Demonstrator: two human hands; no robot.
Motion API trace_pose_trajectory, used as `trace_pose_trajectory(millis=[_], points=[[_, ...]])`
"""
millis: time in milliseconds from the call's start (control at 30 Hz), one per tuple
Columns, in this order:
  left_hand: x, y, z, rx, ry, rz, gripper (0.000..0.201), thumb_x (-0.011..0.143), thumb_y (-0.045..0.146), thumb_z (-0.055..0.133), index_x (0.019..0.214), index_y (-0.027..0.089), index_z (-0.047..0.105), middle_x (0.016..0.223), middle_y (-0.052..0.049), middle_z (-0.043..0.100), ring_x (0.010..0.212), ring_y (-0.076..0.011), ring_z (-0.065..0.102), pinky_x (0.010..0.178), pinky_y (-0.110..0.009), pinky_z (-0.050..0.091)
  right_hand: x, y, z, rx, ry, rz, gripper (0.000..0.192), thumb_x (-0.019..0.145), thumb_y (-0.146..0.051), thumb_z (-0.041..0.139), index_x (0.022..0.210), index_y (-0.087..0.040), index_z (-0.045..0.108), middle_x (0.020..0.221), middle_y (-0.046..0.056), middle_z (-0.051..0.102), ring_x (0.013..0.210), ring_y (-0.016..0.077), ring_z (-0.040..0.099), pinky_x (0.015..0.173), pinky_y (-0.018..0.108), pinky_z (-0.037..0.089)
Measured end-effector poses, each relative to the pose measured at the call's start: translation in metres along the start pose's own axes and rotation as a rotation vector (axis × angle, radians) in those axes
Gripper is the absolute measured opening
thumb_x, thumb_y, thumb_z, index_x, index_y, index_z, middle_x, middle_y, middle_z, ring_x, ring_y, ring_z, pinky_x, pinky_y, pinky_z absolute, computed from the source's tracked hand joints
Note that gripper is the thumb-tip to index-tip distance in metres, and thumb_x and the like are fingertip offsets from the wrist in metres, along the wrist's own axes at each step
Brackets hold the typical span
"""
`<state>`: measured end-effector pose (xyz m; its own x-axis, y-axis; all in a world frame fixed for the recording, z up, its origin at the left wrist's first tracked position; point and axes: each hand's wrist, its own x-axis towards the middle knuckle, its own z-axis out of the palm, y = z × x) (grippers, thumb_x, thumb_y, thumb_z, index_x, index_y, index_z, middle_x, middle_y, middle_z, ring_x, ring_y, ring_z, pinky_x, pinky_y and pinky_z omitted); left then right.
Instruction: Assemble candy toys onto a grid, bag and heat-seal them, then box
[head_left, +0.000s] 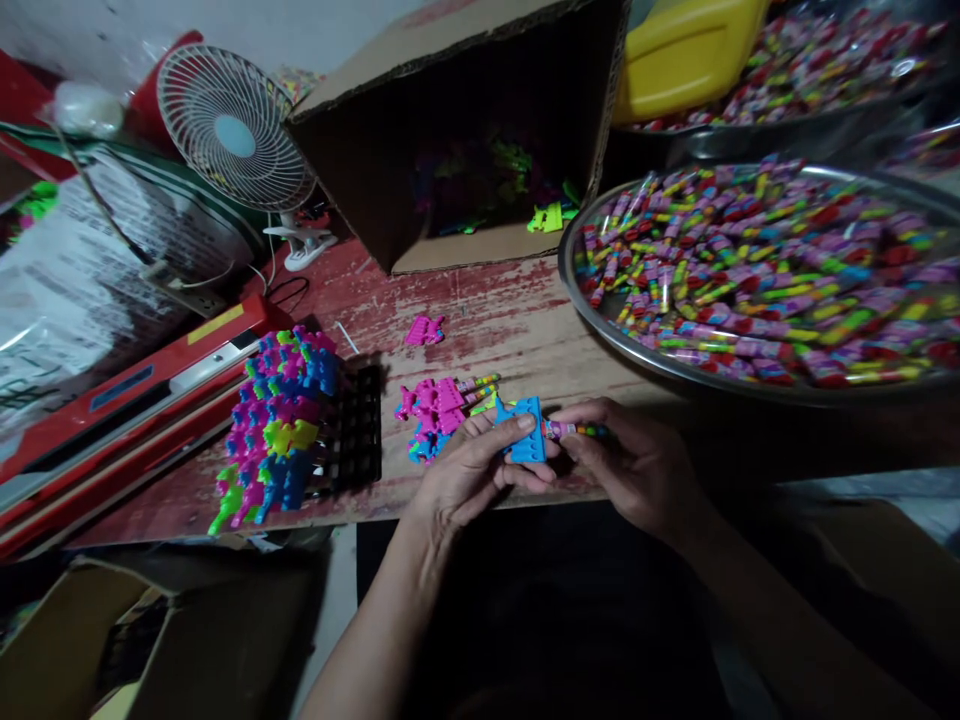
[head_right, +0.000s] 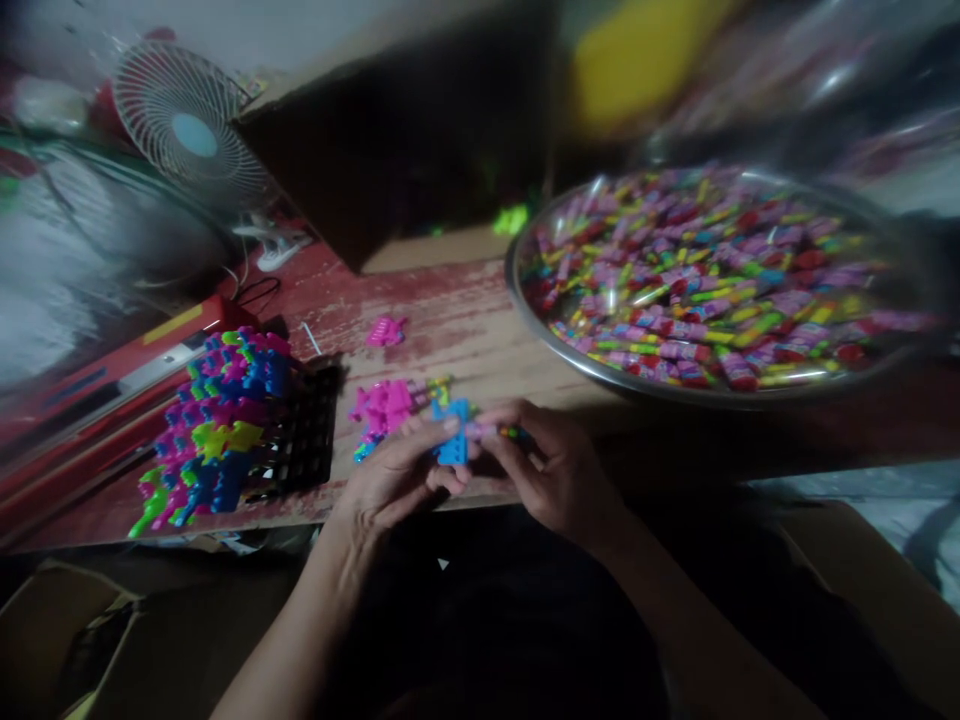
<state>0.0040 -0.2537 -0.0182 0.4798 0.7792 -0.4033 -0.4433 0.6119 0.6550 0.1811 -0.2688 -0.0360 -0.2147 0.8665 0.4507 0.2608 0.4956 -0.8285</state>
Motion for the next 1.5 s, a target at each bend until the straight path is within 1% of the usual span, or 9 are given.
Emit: trace_pose_trajectory(millis=[133,233,333,400,600,933,1067,1267,1500], points=[[0.0,-0.001,0.001,0.026,0.014,0.049,0.014,0.078,0.012,0.069,0.088,0.003,0.067,0.071,-0.011,0.072,0.05,-0.0163,0.067,0.048,-0.022,0.058,-0.001,0.002,-0.002,0.086,-0.047,0.054,0.008,0.09,-0.021,0.056,0.094,-0.021,0.063,0.08,-0.001,0.068,0.072,0.0104,0.063,0.068,0.02,0.05],[0.002,-0.005,0.0,-0.025,-0.033,0.022,0.013,0.079,0.015,0.069,0.083,0.002,0.067,0.069,-0.011,0.071,0.051,-0.0154,0.067,0.049,-0.02,0.058,-0.006,0.003,0.003,0.248,-0.01,0.199,0.009,0.092,-0.025,0.055,0.093,-0.021,0.064,0.076,-0.002,0.067,0.064,0.0088,0.063,0.057,0.018,0.05],[0.004,-0.01,-0.002,-0.073,-0.064,-0.011,0.013,0.08,0.015,0.068,0.08,0.002,0.067,0.068,-0.011,0.071,0.052,-0.0151,0.068,0.051,-0.019,0.058,-0.011,0.004,0.006,0.332,0.013,0.247,0.009,0.092,-0.025,0.055,0.093,-0.021,0.064,0.069,-0.004,0.064,0.054,0.0066,0.059,0.048,0.015,0.046],[0.004,-0.011,-0.004,-0.078,-0.063,-0.023,0.011,0.081,0.013,0.066,0.081,0.003,0.067,0.069,-0.01,0.072,0.054,-0.0155,0.068,0.051,-0.02,0.059,-0.011,0.005,0.005,0.264,0.015,0.216,0.009,0.091,-0.024,0.056,0.093,-0.021,0.064,0.069,-0.004,0.065,0.054,0.0072,0.06,0.049,0.016,0.047],[0.005,-0.011,-0.003,-0.094,-0.029,-0.048,0.012,0.085,0.012,0.059,0.082,0.002,0.065,0.068,-0.012,0.072,0.056,-0.0169,0.07,0.053,-0.02,0.059,-0.004,0.008,-0.001,-0.054,0.026,-0.037,0.006,0.091,-0.024,0.057,0.091,-0.021,0.062,0.074,-0.001,0.07,0.065,0.0114,0.065,0.063,0.021,0.05],[0.011,-0.012,-0.002,-0.017,-0.01,-0.044,0.014,0.085,0.015,0.061,0.085,0.002,0.065,0.069,-0.013,0.072,0.057,-0.0182,0.07,0.054,-0.02,0.059,-0.008,0.02,-0.005,-0.156,0.004,-0.126,0.01,0.091,-0.02,0.056,0.1,-0.023,0.059,0.088,0.002,0.071,0.079,0.015,0.068,0.072,0.026,0.051],[0.012,-0.013,-0.002,0.003,-0.03,-0.035,0.015,0.082,0.016,0.065,0.081,0.002,0.065,0.07,-0.015,0.072,0.056,-0.0186,0.07,0.054,-0.019,0.059,-0.008,0.017,-0.003,-0.053,-0.001,-0.047,0.005,0.091,-0.023,0.057,0.094,-0.023,0.06,0.08,0.0,0.07,0.071,0.0122,0.066,0.067,0.023,0.052],[0.013,-0.016,-0.001,0.042,-0.018,-0.023,0.016,0.078,0.018,0.07,0.08,0.003,0.066,0.071,-0.014,0.072,0.055,-0.0177,0.069,0.054,-0.02,0.059,-0.013,0.014,0.001,0.278,0.016,0.236,0.01,0.09,-0.029,0.057,0.088,-0.021,0.063,0.068,-0.003,0.065,0.054,0.0085,0.06,0.048,0.017,0.049],[0.013,-0.017,0.002,0.13,0.012,0.016,0.024,0.075,0.023,0.075,0.085,0.004,0.064,0.073,-0.013,0.072,0.06,-0.021,0.071,0.052,-0.021,0.059,-0.011,0.023,-0.004,0.382,-0.074,0.284,0.014,0.09,-0.032,0.057,0.091,-0.018,0.062,0.064,-0.003,0.061,0.05,0.0071,0.054,0.048,0.018,0.048]])
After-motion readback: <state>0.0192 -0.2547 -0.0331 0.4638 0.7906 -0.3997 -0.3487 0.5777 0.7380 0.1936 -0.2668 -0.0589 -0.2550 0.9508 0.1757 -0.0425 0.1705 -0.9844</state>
